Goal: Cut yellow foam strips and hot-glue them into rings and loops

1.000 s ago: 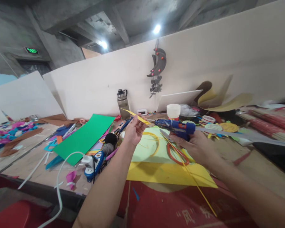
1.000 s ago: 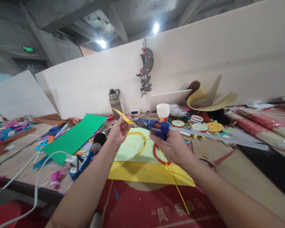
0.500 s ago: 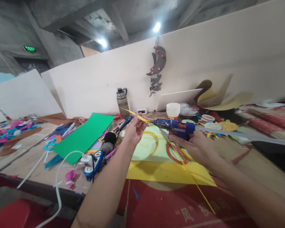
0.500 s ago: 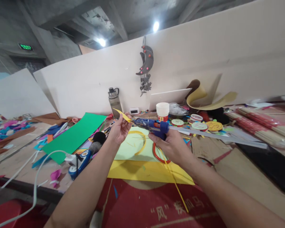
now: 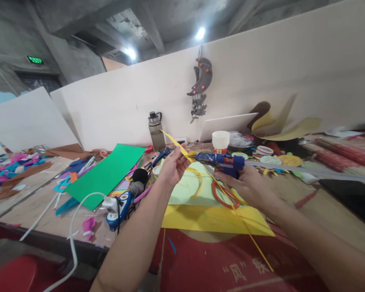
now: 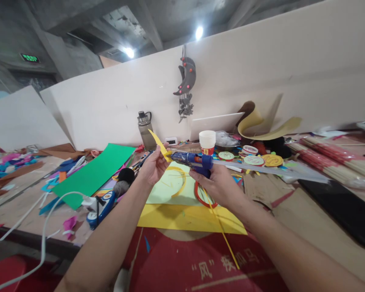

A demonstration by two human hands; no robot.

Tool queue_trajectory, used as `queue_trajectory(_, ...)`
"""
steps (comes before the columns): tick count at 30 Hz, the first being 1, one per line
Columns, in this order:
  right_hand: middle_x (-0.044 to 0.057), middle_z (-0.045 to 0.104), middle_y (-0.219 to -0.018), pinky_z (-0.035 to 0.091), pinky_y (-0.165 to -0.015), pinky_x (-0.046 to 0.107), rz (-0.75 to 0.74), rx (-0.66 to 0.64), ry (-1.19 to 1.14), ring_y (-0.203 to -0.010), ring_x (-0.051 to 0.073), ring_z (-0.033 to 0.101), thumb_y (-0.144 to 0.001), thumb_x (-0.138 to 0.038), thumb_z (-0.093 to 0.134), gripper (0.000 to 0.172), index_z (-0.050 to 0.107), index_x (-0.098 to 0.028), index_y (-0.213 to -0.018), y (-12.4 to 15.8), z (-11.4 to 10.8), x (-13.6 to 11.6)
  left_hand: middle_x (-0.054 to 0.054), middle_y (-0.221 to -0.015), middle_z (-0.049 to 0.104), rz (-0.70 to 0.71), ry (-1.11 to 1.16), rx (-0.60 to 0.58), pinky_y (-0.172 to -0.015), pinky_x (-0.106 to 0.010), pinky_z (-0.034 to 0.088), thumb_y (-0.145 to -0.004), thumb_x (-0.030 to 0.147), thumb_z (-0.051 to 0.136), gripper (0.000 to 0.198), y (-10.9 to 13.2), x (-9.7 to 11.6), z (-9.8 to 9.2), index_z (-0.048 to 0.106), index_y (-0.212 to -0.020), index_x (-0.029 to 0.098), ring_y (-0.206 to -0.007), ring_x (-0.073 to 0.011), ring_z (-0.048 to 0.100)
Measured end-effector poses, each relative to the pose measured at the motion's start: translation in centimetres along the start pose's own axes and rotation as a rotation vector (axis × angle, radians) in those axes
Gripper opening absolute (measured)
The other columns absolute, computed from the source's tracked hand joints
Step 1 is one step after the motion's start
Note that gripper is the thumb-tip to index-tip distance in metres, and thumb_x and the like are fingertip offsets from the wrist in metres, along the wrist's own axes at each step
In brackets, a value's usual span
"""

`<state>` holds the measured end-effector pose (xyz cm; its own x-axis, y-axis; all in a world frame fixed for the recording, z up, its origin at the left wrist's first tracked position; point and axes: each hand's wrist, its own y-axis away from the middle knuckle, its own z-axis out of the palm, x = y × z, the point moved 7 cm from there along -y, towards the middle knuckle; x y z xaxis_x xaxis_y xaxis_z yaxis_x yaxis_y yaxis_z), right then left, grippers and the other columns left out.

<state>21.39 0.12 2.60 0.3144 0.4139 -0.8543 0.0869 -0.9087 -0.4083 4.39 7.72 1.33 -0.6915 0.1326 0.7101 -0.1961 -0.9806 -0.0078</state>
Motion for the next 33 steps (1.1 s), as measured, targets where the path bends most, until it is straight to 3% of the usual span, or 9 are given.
queue_trajectory(8, 0.003, 0.067, -0.069, 0.050, -0.060, 0.031, 0.068, -0.018, -0.083, -0.070, 0.021, 0.062, -0.072, -0.042, 0.065, 0.026, 0.066, -0.020, -0.087, -0.2, 0.1, 0.5, -0.008, -0.074, 0.068, -0.062, 0.024, -0.073, -0.055, -0.017, 0.052, -0.088, 0.027, 0.049, 0.030, 0.1, -0.1, 0.2, 0.063, -0.107, 0.009, -0.063, -0.0105, 0.064)
queue_trajectory(18, 0.005, 0.070, -0.097, 0.051, -0.076, 0.036, -0.012, 0.015, 0.035, -0.091, 0.026, 0.063, -0.076, -0.040, 0.061, 0.030, 0.067, -0.021, -0.098, -0.1, -0.2, -0.3, -0.006, -0.076, 0.069, -0.082, -0.001, -0.137, -0.054, -0.018, 0.052, -0.088, 0.026, 0.049, 0.030, 0.4, -0.3, 0.8, 0.062, -0.109, 0.009, -0.057, -0.0084, 0.062)
queue_trajectory(23, 0.005, 0.070, -0.099, 0.051, -0.079, 0.037, -0.031, -0.026, -0.005, -0.091, 0.025, 0.063, -0.077, -0.038, 0.060, 0.027, 0.066, -0.022, -0.098, 0.0, 0.1, -0.5, -0.007, -0.075, 0.069, -0.072, -0.002, -0.075, -0.055, -0.017, 0.051, -0.088, 0.026, 0.048, 0.031, 0.3, 0.0, 0.4, 0.063, -0.109, 0.008, -0.060, -0.0089, 0.063)
queue_trajectory(29, 0.004, 0.069, -0.093, 0.049, -0.084, 0.038, -0.050, -0.009, 0.024, -0.094, 0.025, 0.062, -0.076, -0.037, 0.063, 0.024, 0.066, -0.024, -0.096, 0.0, 0.2, -0.1, -0.006, -0.073, 0.068, -0.070, -0.025, -0.123, -0.055, -0.018, 0.051, -0.090, 0.024, 0.046, 0.029, 0.5, -0.2, 0.9, 0.062, -0.108, 0.008, -0.058, -0.0089, 0.062)
queue_trajectory(33, 0.004, 0.068, -0.100, 0.049, -0.083, 0.036, -0.053, -0.058, -0.103, -0.095, 0.024, 0.061, -0.077, -0.037, 0.062, 0.029, 0.065, -0.024, -0.102, 0.1, 0.6, -0.4, -0.007, -0.073, 0.068, -0.074, -0.021, -0.103, -0.053, -0.016, 0.050, -0.090, 0.025, 0.045, 0.030, 0.5, -0.1, 0.7, 0.063, -0.106, 0.008, -0.061, -0.0092, 0.063)
